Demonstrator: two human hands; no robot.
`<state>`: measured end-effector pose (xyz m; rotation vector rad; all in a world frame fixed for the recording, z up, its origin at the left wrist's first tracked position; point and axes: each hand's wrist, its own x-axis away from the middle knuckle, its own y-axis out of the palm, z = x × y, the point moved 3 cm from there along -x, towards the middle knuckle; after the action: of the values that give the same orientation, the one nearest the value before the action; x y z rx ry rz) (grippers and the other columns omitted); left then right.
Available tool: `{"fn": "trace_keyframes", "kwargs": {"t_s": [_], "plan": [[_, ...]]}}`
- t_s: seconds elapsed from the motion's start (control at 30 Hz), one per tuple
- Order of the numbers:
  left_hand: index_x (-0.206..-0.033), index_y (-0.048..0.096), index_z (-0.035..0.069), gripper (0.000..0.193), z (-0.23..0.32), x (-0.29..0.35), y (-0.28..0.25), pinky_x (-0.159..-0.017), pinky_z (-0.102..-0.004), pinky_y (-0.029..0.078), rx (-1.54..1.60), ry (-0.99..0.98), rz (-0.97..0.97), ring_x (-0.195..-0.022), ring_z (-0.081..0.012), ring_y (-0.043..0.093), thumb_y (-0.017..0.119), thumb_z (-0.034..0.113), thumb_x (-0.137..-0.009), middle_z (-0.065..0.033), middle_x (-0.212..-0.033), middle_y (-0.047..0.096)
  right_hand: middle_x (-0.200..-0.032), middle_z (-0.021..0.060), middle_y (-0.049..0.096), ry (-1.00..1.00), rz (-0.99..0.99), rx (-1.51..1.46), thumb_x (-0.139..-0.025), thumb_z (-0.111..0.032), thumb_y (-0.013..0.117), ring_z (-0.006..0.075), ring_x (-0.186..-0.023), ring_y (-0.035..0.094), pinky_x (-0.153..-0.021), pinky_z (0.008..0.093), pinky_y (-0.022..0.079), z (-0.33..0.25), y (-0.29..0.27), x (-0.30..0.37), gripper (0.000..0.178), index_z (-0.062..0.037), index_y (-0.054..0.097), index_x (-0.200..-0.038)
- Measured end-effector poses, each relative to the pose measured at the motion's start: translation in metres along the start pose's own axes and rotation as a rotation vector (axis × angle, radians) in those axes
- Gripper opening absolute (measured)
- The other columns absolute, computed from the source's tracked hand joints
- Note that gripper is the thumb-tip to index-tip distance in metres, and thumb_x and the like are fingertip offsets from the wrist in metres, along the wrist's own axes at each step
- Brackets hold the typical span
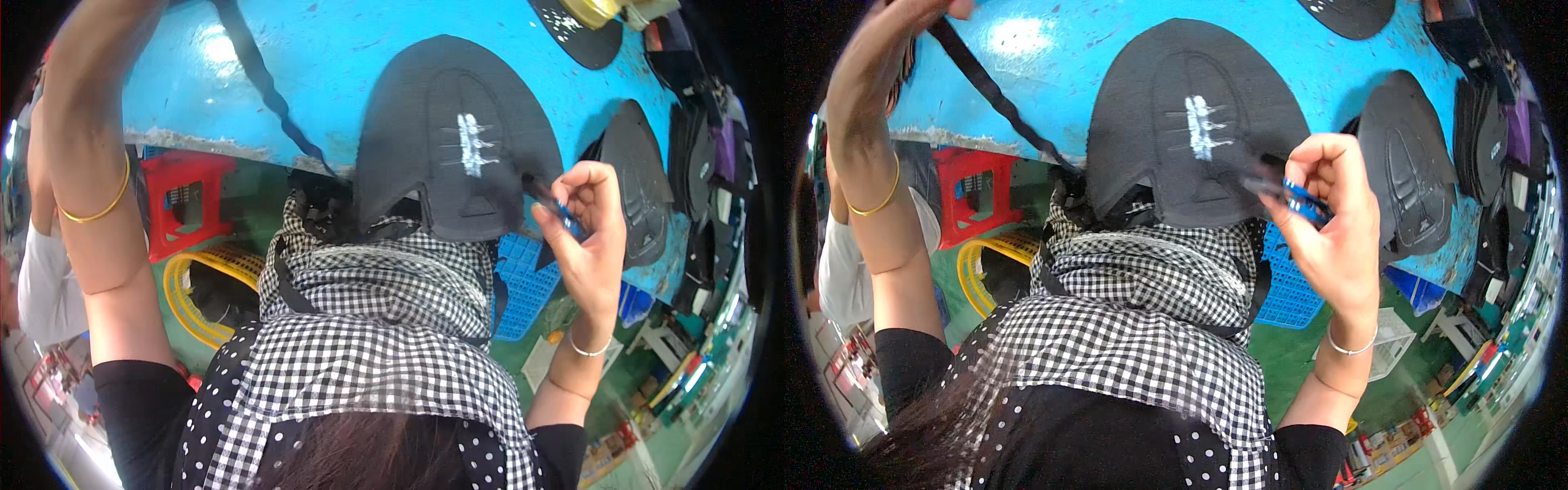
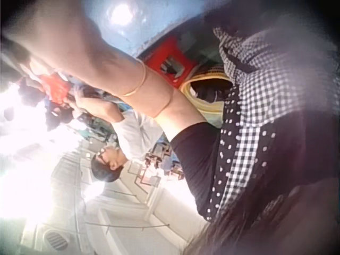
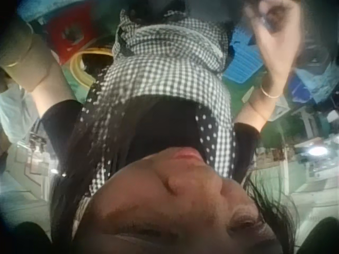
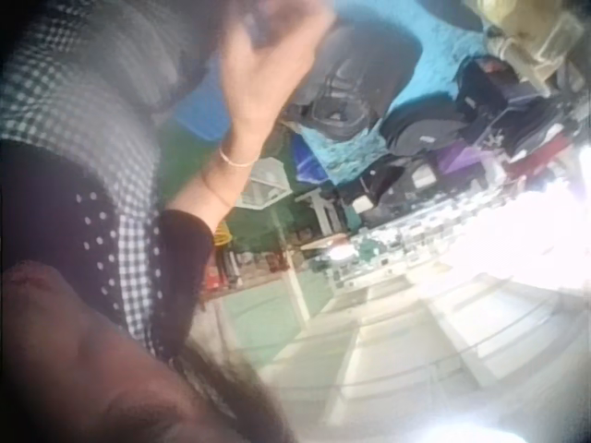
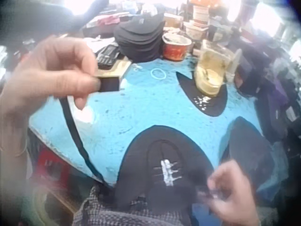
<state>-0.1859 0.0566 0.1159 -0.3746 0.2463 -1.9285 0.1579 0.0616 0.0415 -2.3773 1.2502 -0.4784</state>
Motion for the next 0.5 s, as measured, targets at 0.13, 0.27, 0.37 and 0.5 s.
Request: {"fn": "trace_keyframes", "kwargs": {"t_s": [0.13,0.27,0.37,0.5], "plan": [[-0.102,0.075,0.001,0.018,-0.003,-0.016,0.024,-0.059,-0.0252,0.048,-0.127,0.065,-0.034,-0.069,-0.0113,0.067,0.077,0.015,-0.09,-0.0095,-0.087,0.077,-0.103,-0.0007,0.054,0.025,-0.04,-0.129,-0.091,0.0,0.072,0.0065,-0.094,0.053,-0.086,0.0218,0.045,0.004,-0.007,-0.021,0.028,-0.0036,0.053,-0.111],[-0.098,0.079,0.002,0.024,-0.024,-0.049,0.09,-0.072,-0.0337,0.056,-0.279,0.151,-0.208,-0.077,-0.0204,0.072,0.079,0.021,-0.084,-0.0106,-0.086,0.077,-0.09,-0.0038,0.059,0.108,-0.041,-0.234,-0.105,-0.01,0.061,-0.0002,-0.072,0.044,-0.062,0.0165,0.034,0.01,-0.015,-0.027,0.009,-0.0049,0.057,-0.111],[-0.094,0.08,0.004,0.017,-0.044,-0.062,0.11,-0.08,-0.0368,0.055,-0.312,0.112,-0.251,-0.084,-0.0257,0.072,0.078,0.017,-0.082,-0.0114,-0.086,0.075,-0.079,-0.0022,0.061,0.138,-0.033,-0.151,-0.106,-0.013,0.06,-0.0004,-0.062,0.043,-0.054,0.017,0.031,0.01,-0.02,-0.025,0.01,-0.0053,0.057,-0.112],[-0.089,0.079,0.003,0.019,-0.057,-0.067,0.113,-0.082,-0.0397,0.055,-0.29,0.091,-0.237,-0.087,-0.0287,0.071,0.078,0.019,-0.079,-0.0131,-0.087,0.075,-0.075,-0.0012,0.061,0.091,-0.118,0.049,-0.104,-0.01,0.062,0.0048,-0.066,0.055,-0.058,0.0221,0.041,0.003,-0.017,-0.025,0.009,-0.0029,0.059,-0.109]]}}
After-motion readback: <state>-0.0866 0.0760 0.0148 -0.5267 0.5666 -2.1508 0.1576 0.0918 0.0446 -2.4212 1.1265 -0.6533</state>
